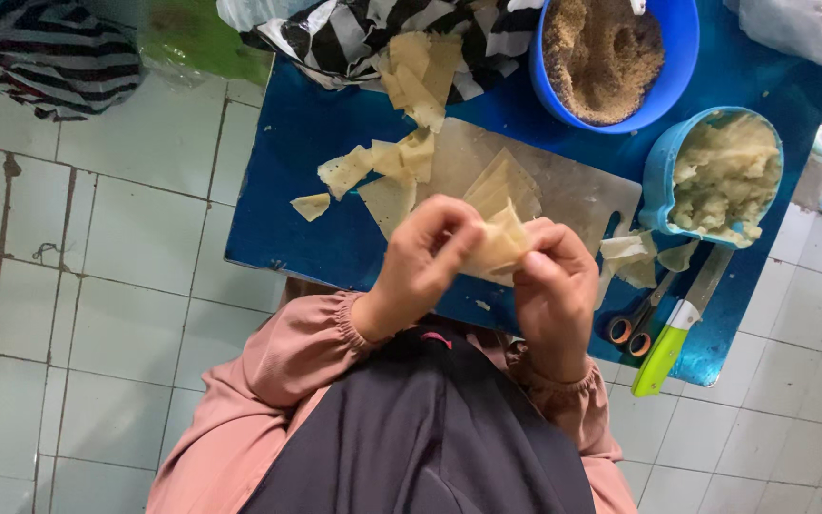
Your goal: The person sits on the floor at a low table folding thin dough wrappers around filling. They pinch each wrapper closed by hand, occasionally spoon filling from a blue bowl onto a wrapper, and set finished folded pieces aside while stacking wrappers on the cutting board.
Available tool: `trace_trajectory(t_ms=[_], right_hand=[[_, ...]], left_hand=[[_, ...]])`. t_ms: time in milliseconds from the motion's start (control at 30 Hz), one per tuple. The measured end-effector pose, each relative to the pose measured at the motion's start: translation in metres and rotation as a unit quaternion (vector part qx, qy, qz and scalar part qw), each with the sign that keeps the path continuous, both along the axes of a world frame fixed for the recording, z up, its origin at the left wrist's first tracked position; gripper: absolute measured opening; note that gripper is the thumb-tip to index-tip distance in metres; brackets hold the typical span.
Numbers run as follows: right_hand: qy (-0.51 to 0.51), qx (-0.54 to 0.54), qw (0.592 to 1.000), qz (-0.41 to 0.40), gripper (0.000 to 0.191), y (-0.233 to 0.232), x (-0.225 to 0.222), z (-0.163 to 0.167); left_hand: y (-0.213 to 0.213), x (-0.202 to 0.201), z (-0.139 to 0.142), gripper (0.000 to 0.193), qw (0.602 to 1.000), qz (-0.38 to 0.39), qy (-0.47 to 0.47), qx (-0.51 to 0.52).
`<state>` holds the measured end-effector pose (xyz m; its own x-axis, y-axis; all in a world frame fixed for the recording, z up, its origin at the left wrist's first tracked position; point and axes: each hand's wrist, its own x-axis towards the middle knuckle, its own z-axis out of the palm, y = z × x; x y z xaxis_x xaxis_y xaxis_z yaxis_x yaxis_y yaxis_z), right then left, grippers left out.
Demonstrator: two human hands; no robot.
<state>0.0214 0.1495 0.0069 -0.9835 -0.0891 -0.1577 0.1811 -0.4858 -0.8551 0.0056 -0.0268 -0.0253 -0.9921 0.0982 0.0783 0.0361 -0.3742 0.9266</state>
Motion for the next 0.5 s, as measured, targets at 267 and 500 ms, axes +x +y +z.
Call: trace_trajectory(t_ms=[267, 500], right_hand=[[-0.156, -0.150, 0.971, -0.098, 0.033, 0.017, -0.005, -0.004], [0.351, 0.561, 0.749, -0.032, 0.019, -0.005, 0.012, 0.010]], left_hand=[[-0.038, -0.011, -0.025, 0.012, 0.916, -0.019, -0.108, 0.387], [-0.019, 0.004, -0.022, 0.038, 0.948, -0.202, -0.202, 0.141]])
